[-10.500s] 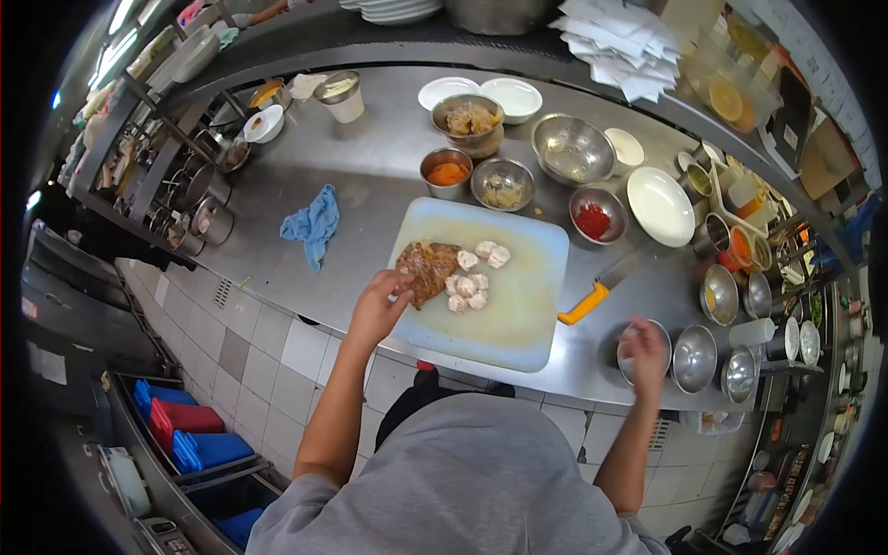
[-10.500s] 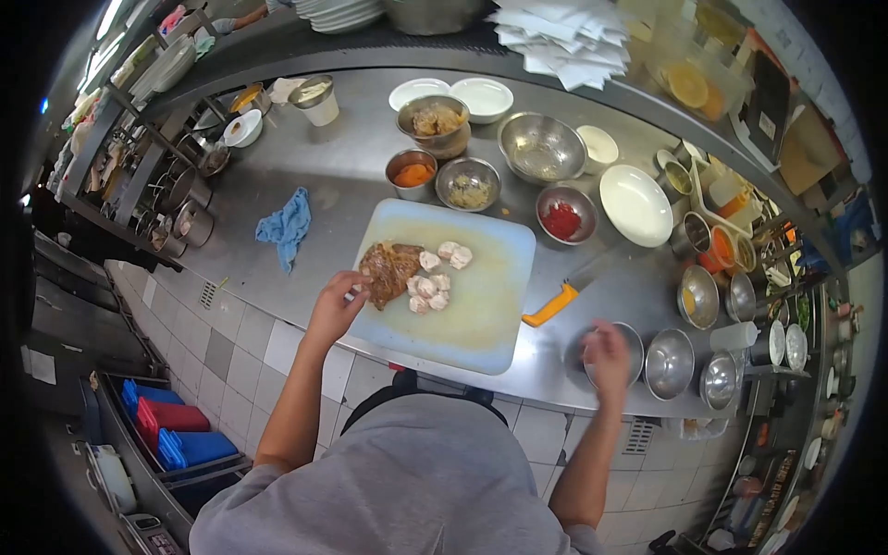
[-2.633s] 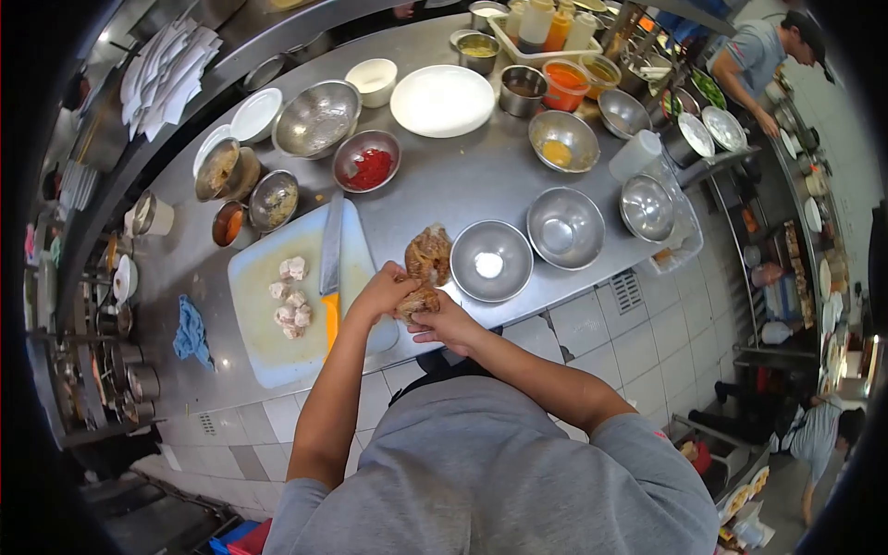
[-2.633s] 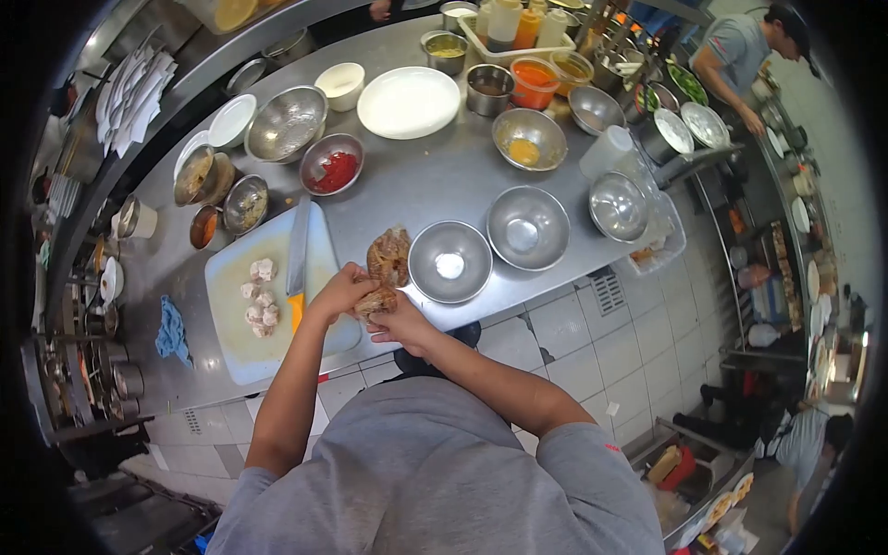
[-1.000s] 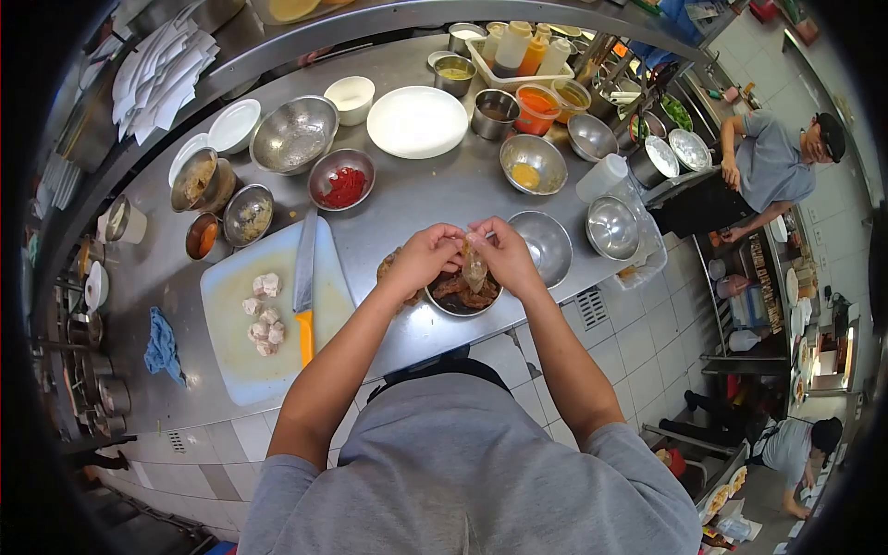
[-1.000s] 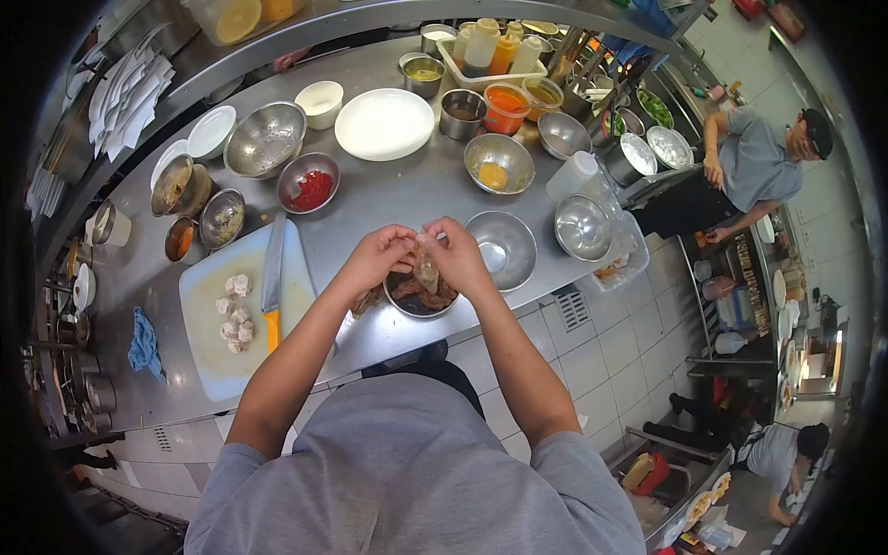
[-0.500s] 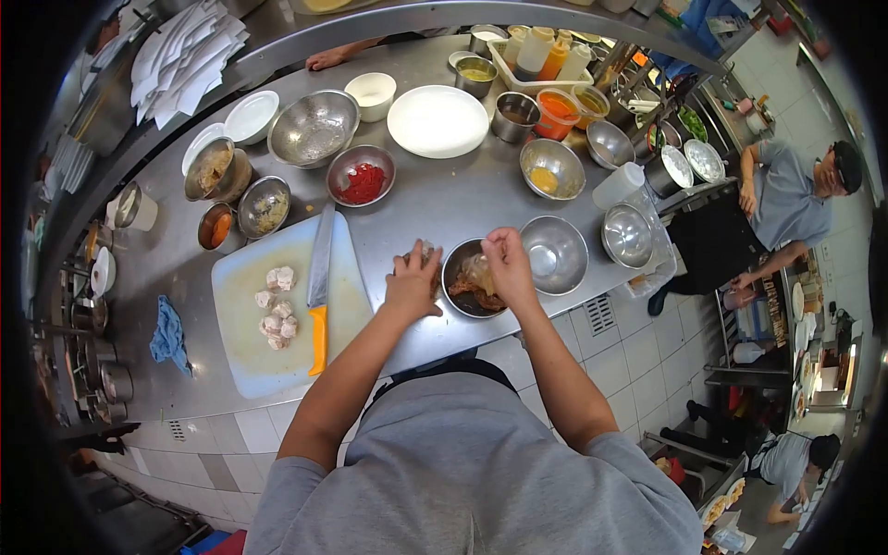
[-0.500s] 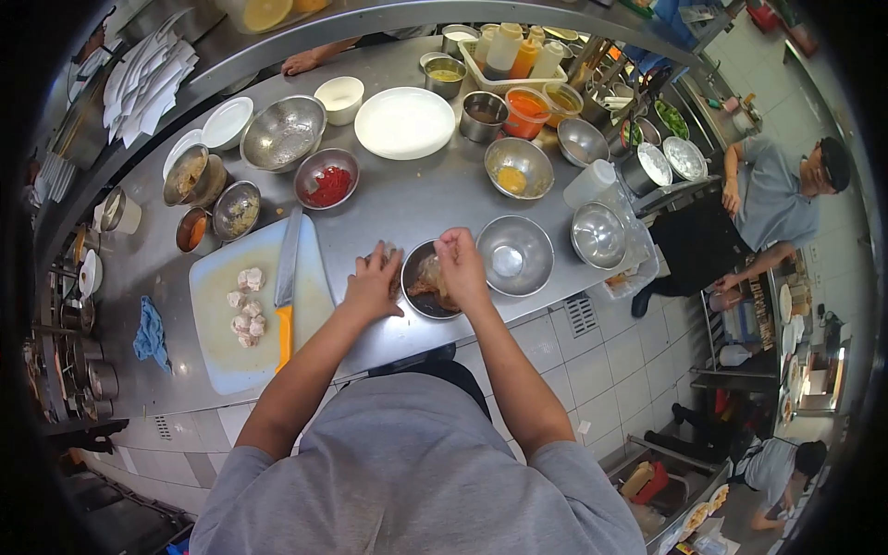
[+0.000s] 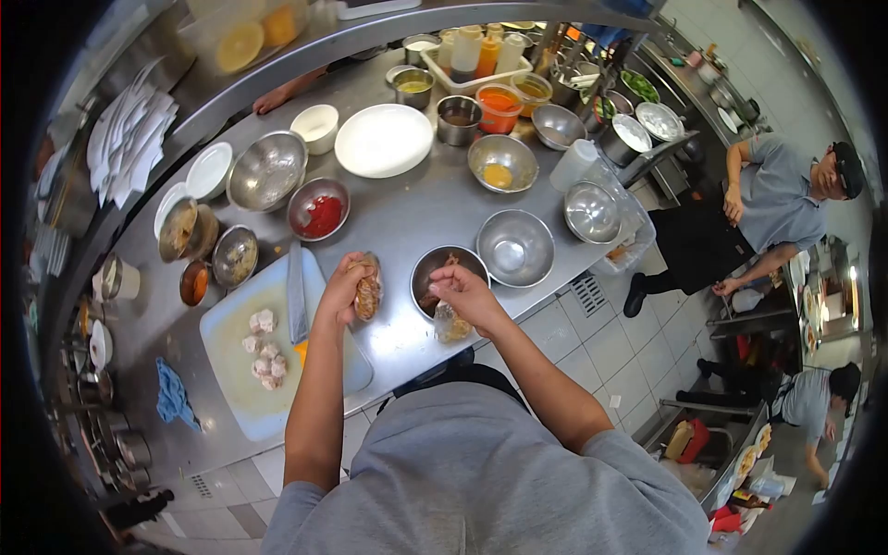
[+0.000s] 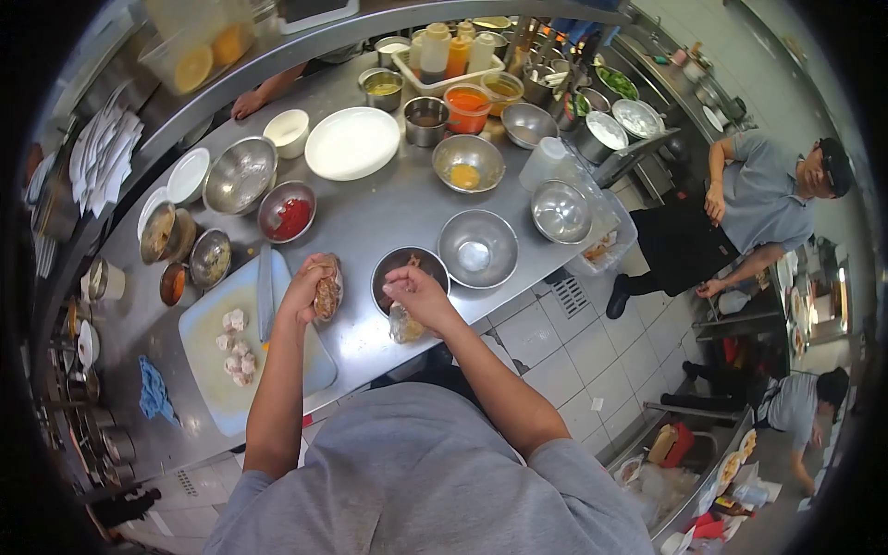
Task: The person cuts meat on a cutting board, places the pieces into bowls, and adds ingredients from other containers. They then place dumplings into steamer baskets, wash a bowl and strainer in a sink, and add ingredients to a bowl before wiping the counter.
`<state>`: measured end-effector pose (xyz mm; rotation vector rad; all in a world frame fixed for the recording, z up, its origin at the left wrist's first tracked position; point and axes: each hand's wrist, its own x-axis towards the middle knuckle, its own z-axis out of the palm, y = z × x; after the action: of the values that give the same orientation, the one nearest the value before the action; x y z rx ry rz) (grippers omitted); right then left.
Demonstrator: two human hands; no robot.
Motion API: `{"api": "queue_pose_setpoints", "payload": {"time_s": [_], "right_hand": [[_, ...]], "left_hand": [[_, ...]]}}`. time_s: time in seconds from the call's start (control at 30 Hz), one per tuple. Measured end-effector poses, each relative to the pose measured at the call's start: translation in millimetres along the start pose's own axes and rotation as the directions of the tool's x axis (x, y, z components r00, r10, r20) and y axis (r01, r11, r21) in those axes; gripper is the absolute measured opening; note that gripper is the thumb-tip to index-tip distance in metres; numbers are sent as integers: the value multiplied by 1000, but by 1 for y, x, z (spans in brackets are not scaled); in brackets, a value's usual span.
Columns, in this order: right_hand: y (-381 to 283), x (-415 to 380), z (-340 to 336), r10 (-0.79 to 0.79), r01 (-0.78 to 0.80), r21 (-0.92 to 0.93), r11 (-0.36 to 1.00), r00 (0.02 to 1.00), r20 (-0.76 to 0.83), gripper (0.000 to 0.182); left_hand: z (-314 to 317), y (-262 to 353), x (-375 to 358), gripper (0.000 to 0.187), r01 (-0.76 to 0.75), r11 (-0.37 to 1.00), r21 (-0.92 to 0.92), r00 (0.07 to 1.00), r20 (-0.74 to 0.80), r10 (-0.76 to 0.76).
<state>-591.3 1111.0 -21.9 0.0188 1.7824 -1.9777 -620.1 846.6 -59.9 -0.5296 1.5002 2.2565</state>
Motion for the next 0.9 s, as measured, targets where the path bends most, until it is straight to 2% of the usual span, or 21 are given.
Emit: {"api": "queue_pose_setpoints", "payload": {"time_s": [0.07,0.1,0.17,0.23,0.3,0.33,0.4,0.43,0.47,0.5,0.53,0.57,0.6,0.63,0.67,0.7,0.73,0.77,0.83,0.87,0.9], "right_hand": [[1,-3,-8,57,-63,63,996,995,85,37],[-3,-7,-11,56,-61,65,996,995,78,37],[-16,-14,-17,-80,61,277,959,995,59,45],[-24,-15,-50,-19,7,306,952,999,35,50],[-37,-22,-83,-57,76,76,994,974,-219,47],[-33,-21,-106,-59,78,78,994,972,-227,47],[-11,-12,-151,-380,279,-354,892,889,-256,53],[-16,-12,-161,-375,273,-349,896,887,-268,53],[-21,-12,-171,-346,114,-658,744,909,-234,57],[-22,-14,-179,-300,-46,-877,478,930,-212,61],[-14,-11,-181,-318,-97,-913,397,918,-236,56],[-10,-9,-184,-315,-101,-911,400,918,-241,56],[-10,-4,-186,-260,-145,-944,297,939,-227,41],[-11,0,-188,-203,-180,-965,189,955,-218,30],[-10,4,-190,-198,-180,-965,191,956,-218,30],[-10,9,-193,-182,-174,-978,115,964,-193,22],[-10,13,-196,-168,-164,-986,36,971,-167,15],[-11,14,-201,-169,-160,-986,34,972,-164,15],[-22,13,-206,-187,-72,-982,176,977,-105,11],[-28,13,-209,-186,-67,-982,176,977,-100,11],[-32,13,-214,-246,-4,-944,331,965,-91,11]], "left_hand": [[57,15,-15,39,-112,971,-213,991,54,126],[85,11,-10,39,-108,971,-211,991,61,123],[137,4,1,39,-294,901,-320,923,147,354],[178,-1,16,38,-305,890,-338,897,213,388],[204,0,29,37,-311,882,-354,863,282,418],[213,0,34,36,-283,891,-355,863,312,398],[222,-5,54,43,-207,945,-255,885,364,292],[225,-6,57,43,-196,949,-248,885,371,280],[227,-8,61,48,-326,930,171,898,364,248],[228,-13,66,53,-396,731,556,909,350,226],[227,-21,69,53,-391,732,558,910,353,217],[224,-31,71,53,-591,361,721,803,488,341],[225,-35,73,54,-670,-85,738,663,646,378],[228,-39,77,54,-669,-86,738,665,646,375],[231,-44,79,42,-607,-198,770,698,635,330],[233,-49,82,33,-538,-310,784,733,616,288],[234,-51,87,33,-536,-308,786,734,614,290],[233,-50,94,26,-501,-366,784,768,598,231],[232,-40,102,21,-463,-425,778,801,573,175],[228,-36,105,16,-455,-332,826,819,535,207],[227,-28,105,13,-443,-236,865,837,493,236]]}}
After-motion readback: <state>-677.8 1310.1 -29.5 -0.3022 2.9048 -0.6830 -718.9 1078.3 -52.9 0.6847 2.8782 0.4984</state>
